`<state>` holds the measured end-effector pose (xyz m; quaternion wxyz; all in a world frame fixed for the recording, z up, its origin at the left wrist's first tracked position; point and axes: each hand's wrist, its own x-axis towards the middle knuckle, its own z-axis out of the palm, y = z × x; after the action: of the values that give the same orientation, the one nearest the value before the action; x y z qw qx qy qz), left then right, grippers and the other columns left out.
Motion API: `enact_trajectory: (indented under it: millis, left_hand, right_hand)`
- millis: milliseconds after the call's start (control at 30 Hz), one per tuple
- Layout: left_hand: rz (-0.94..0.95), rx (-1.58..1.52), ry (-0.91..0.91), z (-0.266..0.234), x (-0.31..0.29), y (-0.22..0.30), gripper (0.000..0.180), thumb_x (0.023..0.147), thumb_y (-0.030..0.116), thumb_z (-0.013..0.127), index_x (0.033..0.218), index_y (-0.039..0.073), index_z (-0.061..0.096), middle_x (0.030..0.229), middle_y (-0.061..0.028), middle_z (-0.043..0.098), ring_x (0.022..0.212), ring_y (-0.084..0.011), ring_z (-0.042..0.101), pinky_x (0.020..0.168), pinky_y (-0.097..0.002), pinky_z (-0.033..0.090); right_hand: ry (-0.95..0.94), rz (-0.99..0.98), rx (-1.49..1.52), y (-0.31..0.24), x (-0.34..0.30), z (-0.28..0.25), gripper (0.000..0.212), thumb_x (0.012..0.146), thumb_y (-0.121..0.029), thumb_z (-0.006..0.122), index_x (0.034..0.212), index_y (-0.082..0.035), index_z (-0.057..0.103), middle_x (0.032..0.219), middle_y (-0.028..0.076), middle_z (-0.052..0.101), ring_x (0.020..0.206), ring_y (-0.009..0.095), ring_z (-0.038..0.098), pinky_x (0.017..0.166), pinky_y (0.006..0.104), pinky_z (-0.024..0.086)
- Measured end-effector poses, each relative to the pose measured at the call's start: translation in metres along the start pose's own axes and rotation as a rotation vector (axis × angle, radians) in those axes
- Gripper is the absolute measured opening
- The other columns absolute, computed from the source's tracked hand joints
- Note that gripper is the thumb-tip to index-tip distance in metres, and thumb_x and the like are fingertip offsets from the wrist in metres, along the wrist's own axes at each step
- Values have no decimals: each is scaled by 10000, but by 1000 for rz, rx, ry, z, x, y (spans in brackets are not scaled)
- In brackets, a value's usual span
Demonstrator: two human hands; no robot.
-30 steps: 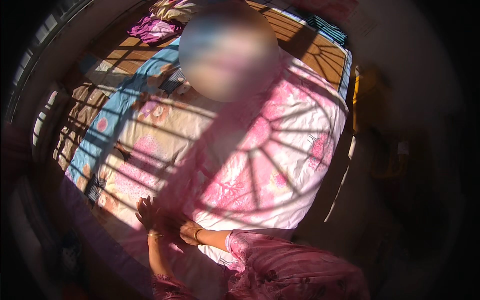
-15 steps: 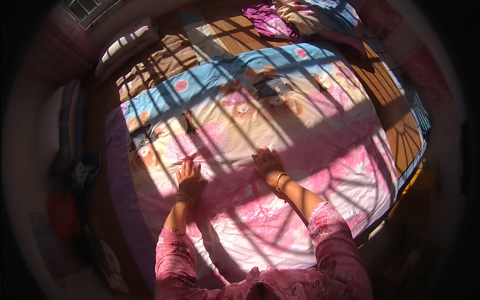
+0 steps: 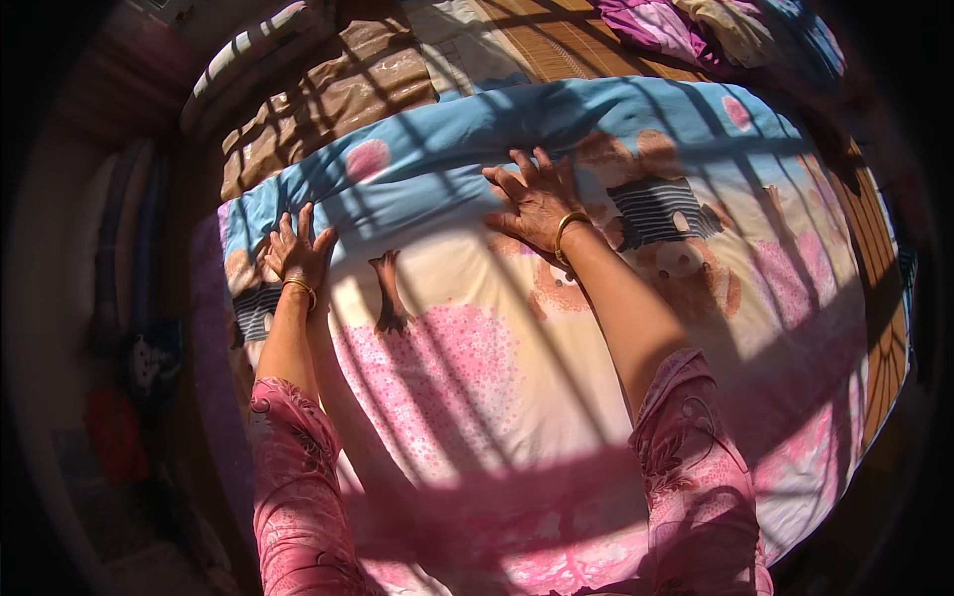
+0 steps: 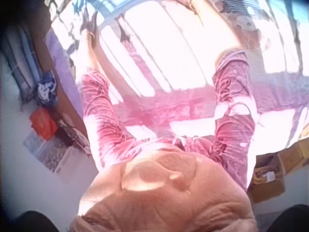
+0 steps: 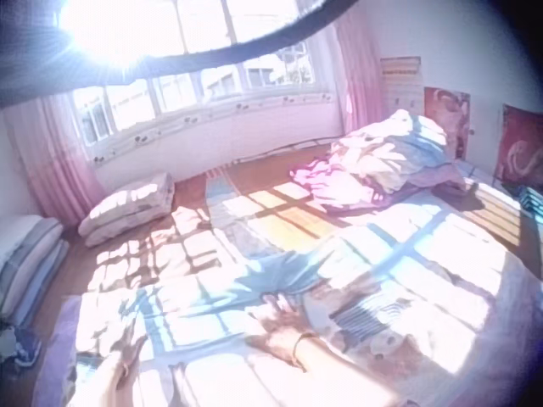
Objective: The person folds a large floral-patterned quilt on a bed. They repeatedly smooth the fabric, fold the edges inward, and flip the quilt to align the sides. The person continues folding the quilt into a smaller, compact shape by hand.
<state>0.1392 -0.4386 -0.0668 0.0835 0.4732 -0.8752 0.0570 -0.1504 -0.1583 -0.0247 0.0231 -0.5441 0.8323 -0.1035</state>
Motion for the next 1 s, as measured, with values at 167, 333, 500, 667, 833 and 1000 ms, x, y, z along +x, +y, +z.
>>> enact_trajectory:
  millis: [167,333,500,667,833,1000]
  left_hand:
    - [-220,103,11,0,73,2,602,839,547,520,1363,279,394,1394,-142,381,1227,-369,402,972,-532,327]
    - [647,-385,360,3,128,66,513,857,386,567,1287,121,476,1299,-132,492,1195,-305,457,931,-427,384]
    - [366,-85,-12,-12,130,100,689,786,550,596,1350,202,407,1330,-88,487,1275,-276,395,1007,-580,236]
    - [483,-104,-61,-62,113,85,618,664,583,677,953,37,651,936,-191,646,927,-325,613,831,-411,458]
    - [897,-443,239,-91,60,107,456,688,342,768,571,58,431,587,-130,450,535,-332,495,468,-412,369]
    - [930,-371,295,-154,-43,98,337,730,208,737,649,67,442,610,-103,445,577,-305,489,507,-421,387]
  right_hand:
    - [165,28,-46,-1,32,21,607,820,-587,509,1352,-320,390,1462,104,278,1360,334,226,1076,576,136]
    - [199,-5,-44,1,34,26,621,824,-620,463,1359,-314,391,1470,97,273,1373,323,198,1079,568,108]
    - [218,-12,-31,4,34,27,638,829,-642,429,1369,-307,385,1476,92,267,1377,319,185,1083,565,93]
    - [241,-12,84,-2,37,24,701,832,-591,472,1391,-187,342,1451,102,297,1362,317,210,1092,544,86]
    - [218,100,251,9,18,-8,665,806,-309,642,1368,-130,335,1403,144,339,1316,340,271,1105,456,186]
    - [347,349,869,15,-49,1,594,769,-21,606,1322,-79,395,1279,157,477,1187,319,458,998,381,389]
